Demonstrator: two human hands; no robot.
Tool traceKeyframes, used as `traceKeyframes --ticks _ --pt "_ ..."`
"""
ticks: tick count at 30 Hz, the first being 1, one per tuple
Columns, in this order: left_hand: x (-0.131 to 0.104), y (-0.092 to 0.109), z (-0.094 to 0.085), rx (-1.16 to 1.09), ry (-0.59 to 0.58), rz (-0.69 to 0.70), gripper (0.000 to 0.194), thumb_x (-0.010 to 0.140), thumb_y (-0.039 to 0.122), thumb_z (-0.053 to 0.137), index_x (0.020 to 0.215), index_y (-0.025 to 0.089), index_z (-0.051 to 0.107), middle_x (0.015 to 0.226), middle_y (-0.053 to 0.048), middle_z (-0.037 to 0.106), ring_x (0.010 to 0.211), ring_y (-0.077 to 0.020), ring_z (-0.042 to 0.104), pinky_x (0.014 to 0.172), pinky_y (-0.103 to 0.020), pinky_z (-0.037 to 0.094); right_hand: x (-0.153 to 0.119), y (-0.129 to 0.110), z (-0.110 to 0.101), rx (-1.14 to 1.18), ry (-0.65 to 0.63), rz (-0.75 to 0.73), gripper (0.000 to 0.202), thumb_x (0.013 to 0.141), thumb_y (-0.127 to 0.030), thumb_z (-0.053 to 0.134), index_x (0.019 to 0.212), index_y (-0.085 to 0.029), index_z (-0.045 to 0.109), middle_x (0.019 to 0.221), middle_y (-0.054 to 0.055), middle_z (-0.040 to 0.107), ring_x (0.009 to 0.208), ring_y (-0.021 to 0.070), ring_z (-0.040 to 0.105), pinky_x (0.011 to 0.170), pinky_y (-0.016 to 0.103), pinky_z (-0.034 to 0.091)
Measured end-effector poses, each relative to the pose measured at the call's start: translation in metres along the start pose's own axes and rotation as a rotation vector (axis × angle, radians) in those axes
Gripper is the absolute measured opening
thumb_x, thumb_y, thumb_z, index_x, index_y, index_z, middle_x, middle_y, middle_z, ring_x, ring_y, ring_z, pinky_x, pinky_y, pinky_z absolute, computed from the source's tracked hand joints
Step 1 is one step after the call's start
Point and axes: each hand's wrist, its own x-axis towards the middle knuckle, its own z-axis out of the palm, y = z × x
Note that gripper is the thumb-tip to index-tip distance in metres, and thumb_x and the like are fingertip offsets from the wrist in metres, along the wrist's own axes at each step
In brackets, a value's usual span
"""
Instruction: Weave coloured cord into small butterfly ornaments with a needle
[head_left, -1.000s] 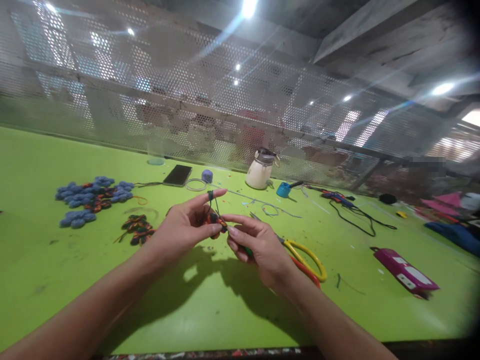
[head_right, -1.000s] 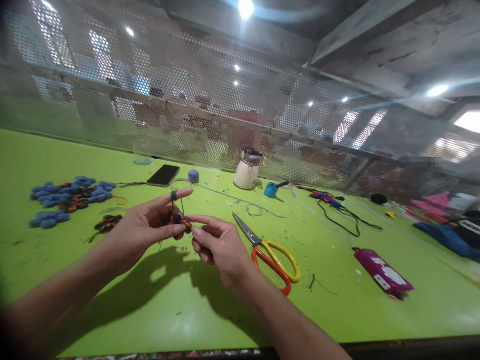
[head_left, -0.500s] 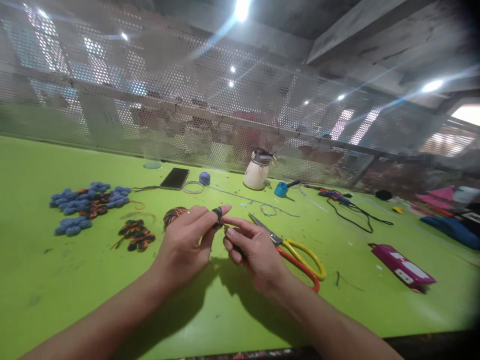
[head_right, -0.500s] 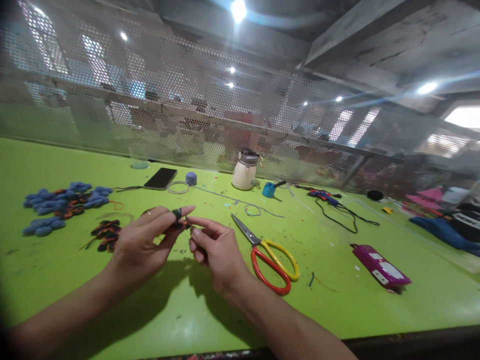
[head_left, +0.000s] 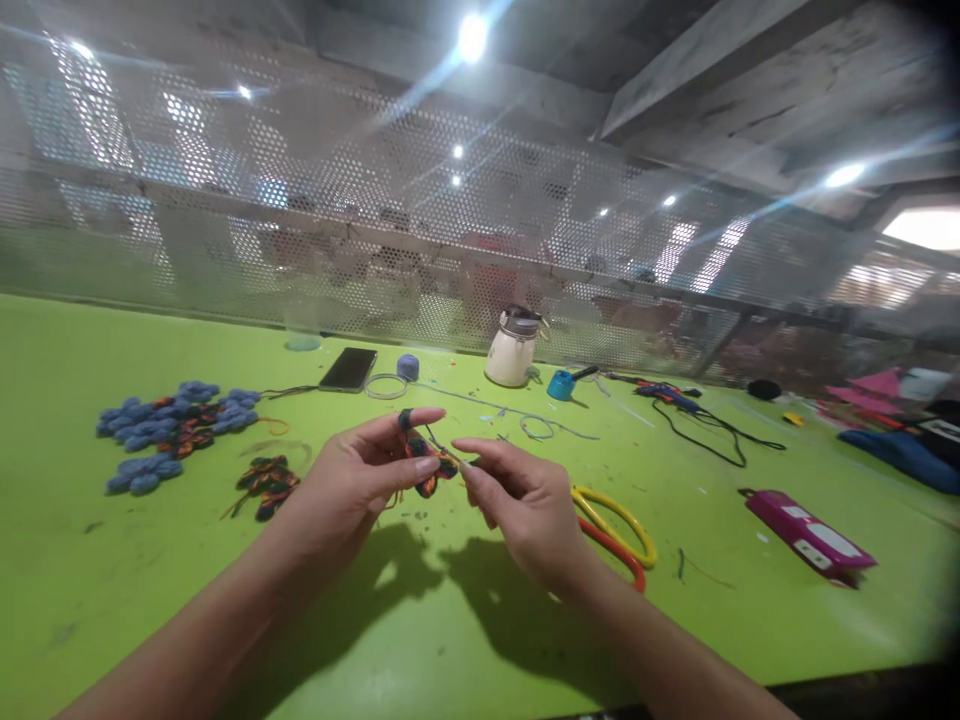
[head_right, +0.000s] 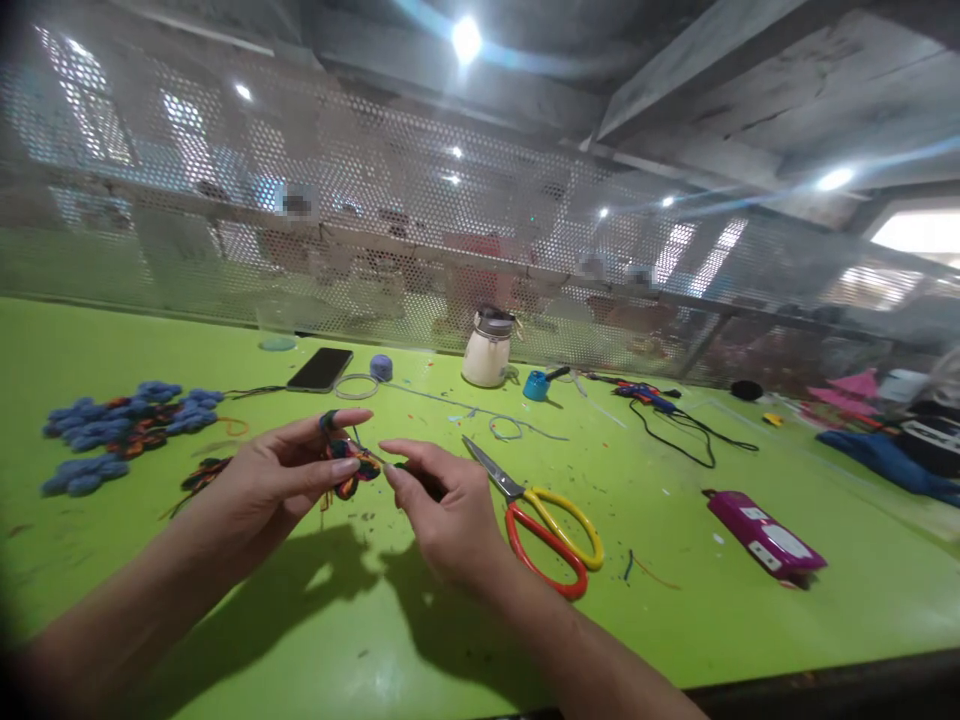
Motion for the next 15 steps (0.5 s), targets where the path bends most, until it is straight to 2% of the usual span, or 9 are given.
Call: traceKeyframes --ticks 4,7,11,15 --pt "-0.003 0.004 0.003 0.02 -0.008 0.017 0.039 0.057 0.012 0.085 0.094 0.023 0.078 0.066 0.0 0.071 0.061 -0.0092 0.061 0.058 -0.017 0.049 0.001 -0.007 -0.006 -0.217 0.0 -0.272 0.019 0.085 -0.015 0.06 0.1 -0.015 0.072 0.069 0.002 0.067 0.055 0.0099 0.055 0.05 0.023 0.044" --pt "-0.006 0.007 0.003 0.054 -0.02 0.027 0.039 0.059 0.012 0.084 0.094 0.026 0.077 0.066 0.001 0.072 0.062 -0.0089 0.063 0.059 -0.016 0.05 0.002 -0.011 -0.008 -0.272 -0.002 -0.397 0.017 0.085 -0.012 0.061 0.097 -0.016 0.072 0.075 0.004 0.071 0.06 0.011 0.06 0.055 0.024 0.048" --pt "-0.01 0.01 0.003 0.08 -0.06 0.044 0.038 0.06 0.014 0.084 0.095 0.028 0.077 0.065 0.001 0.071 0.058 -0.0088 0.062 0.057 -0.016 0.051 0.001 -0.014 -0.01 -0.323 0.003 -0.436 0.015 0.085 -0.012 0.061 0.096 -0.015 0.072 0.077 0.005 0.073 0.061 0.0107 0.061 0.056 0.024 0.049" --pt "-0.012 0.012 0.003 0.091 -0.048 0.057 0.037 0.062 0.015 0.084 0.096 0.027 0.077 0.068 0.001 0.071 0.061 -0.0094 0.063 0.057 -0.015 0.052 0.0 -0.017 -0.01 -0.336 -0.012 -0.426 0.014 0.086 -0.012 0.062 0.095 -0.014 0.072 0.076 0.004 0.072 0.059 0.0095 0.059 0.057 0.023 0.049"
